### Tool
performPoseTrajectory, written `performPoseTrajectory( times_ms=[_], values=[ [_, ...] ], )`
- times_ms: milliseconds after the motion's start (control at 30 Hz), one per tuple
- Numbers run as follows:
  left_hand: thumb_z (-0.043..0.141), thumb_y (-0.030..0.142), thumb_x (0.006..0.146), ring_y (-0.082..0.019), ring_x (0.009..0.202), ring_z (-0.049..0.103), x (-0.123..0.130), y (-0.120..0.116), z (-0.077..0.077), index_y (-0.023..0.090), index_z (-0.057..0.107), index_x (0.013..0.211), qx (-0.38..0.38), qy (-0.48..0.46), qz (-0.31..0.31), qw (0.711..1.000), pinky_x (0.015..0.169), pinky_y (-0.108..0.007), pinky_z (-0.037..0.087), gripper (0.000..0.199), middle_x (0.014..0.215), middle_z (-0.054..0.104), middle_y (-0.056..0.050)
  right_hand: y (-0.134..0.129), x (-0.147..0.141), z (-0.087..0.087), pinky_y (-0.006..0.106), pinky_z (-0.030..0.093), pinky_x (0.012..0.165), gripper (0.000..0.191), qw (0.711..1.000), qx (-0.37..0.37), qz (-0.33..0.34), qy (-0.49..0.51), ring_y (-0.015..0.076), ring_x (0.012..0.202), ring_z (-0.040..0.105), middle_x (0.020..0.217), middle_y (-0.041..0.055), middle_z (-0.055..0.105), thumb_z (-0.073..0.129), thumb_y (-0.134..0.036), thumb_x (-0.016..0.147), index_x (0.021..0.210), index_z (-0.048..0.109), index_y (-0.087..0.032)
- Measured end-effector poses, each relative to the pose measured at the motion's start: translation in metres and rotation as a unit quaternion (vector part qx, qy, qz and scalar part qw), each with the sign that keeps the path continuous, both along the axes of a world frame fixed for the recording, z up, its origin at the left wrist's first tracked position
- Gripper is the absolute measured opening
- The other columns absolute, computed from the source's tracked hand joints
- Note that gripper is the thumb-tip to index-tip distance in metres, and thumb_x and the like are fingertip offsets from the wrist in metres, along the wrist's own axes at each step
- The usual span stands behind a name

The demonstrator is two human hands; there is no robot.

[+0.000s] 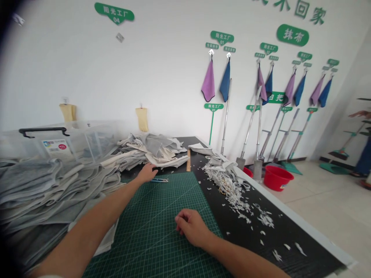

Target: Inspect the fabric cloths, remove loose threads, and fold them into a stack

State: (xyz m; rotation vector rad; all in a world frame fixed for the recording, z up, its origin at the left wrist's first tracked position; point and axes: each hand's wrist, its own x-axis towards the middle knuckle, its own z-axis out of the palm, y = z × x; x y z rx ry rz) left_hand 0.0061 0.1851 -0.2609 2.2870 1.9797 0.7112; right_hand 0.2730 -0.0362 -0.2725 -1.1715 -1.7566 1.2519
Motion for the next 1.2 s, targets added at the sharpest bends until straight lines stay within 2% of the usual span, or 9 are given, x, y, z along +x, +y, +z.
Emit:
performPoseTrajectory(
  times_ms=[133,300,433,533,600,700,800,933,1200],
  values=[
    [0.052,0.032,0.087,-0.020,0.100,0.056,0.007,0.000,-0.015,0.014,0.052,0.117,-0.009,0.035,-0.015,0.999,0.083,-0.040,0.049,0.034,0.116,0.054,-0.010,-0.001,0.002,-0.001,0.020,0.039,0.051,0.024,1.000,0.003,0.008,0.001,0.0100,0.054,0.054,0.064,0.0007,0.062,0.050,-0.036,0.083,0.073,0.057,-0.016],
    [0.051,0.032,0.088,-0.021,0.103,0.054,0.007,-0.005,-0.016,0.015,0.052,0.118,-0.011,0.064,-0.019,0.998,0.087,-0.042,0.047,0.035,0.119,0.053,-0.010,-0.001,0.001,-0.001,0.020,0.040,0.051,0.024,1.000,-0.004,0.006,-0.010,0.0099,0.054,0.054,0.064,0.0004,0.062,0.049,-0.037,0.083,0.073,0.057,-0.016],
    [0.048,0.027,0.086,-0.027,0.132,0.029,0.007,-0.009,-0.015,0.022,0.058,0.117,-0.001,0.078,0.001,0.997,0.103,-0.044,0.033,0.033,0.141,0.034,-0.011,0.000,0.001,-0.001,0.020,0.039,0.050,0.023,1.000,-0.004,0.002,-0.011,0.0096,0.053,0.054,0.064,0.0005,0.062,0.050,-0.036,0.082,0.073,0.057,-0.016],
    [0.048,0.024,0.080,-0.029,0.139,0.010,0.010,-0.008,-0.017,0.024,0.064,0.107,-0.014,0.091,0.007,0.996,0.107,-0.047,0.025,0.032,0.150,0.018,-0.006,0.000,0.000,-0.002,0.020,0.038,0.050,0.022,1.000,0.001,0.005,-0.007,0.0096,0.053,0.053,0.064,0.0005,0.062,0.050,-0.035,0.082,0.073,0.057,-0.016],
    [0.048,0.021,0.077,-0.030,0.139,0.008,0.014,-0.004,-0.019,0.023,0.065,0.104,-0.028,0.101,0.003,0.995,0.107,-0.051,0.021,0.032,0.151,0.017,-0.005,0.000,0.001,-0.002,0.020,0.038,0.050,0.022,1.000,0.000,0.005,-0.002,0.0097,0.053,0.053,0.063,0.0004,0.061,0.050,-0.035,0.082,0.074,0.057,-0.016],
    [0.046,0.016,0.073,-0.030,0.138,0.015,0.021,0.002,-0.016,0.018,0.062,0.110,-0.036,0.110,-0.004,0.993,0.107,-0.055,0.016,0.040,0.148,0.026,-0.010,-0.001,0.001,-0.001,0.020,0.038,0.050,0.021,1.000,-0.003,0.007,0.002,0.0095,0.053,0.053,0.063,0.0005,0.061,0.050,-0.033,0.082,0.074,0.057,-0.016],
    [0.046,0.013,0.070,-0.028,0.137,0.020,0.028,0.003,-0.008,0.013,0.054,0.119,-0.014,0.109,-0.006,0.994,0.109,-0.053,0.010,0.050,0.144,0.032,-0.014,-0.002,0.002,0.000,0.020,0.038,0.051,0.019,1.000,-0.004,0.009,0.002,0.0095,0.054,0.053,0.063,0.0005,0.061,0.050,-0.032,0.082,0.075,0.057,-0.016],
    [0.044,0.014,0.072,-0.026,0.136,0.022,0.034,-0.005,0.012,0.012,0.049,0.122,0.051,0.092,0.001,0.994,0.111,-0.048,0.008,0.050,0.144,0.032,-0.014,-0.003,0.004,0.003,0.020,0.039,0.053,0.019,1.000,-0.010,0.021,0.004,0.0097,0.056,0.054,0.064,0.0004,0.061,0.051,-0.032,0.082,0.075,0.058,-0.016],
    [0.040,0.013,0.075,-0.026,0.135,0.020,0.041,-0.032,0.075,0.005,0.035,0.129,0.193,0.044,0.025,0.980,0.114,-0.042,0.012,0.054,0.144,0.025,-0.018,-0.004,0.004,0.002,0.020,0.039,0.053,0.020,1.000,-0.015,0.019,0.010,0.0095,0.055,0.053,0.065,-0.0001,0.061,0.051,-0.034,0.081,0.078,0.058,-0.016]
  ],
)
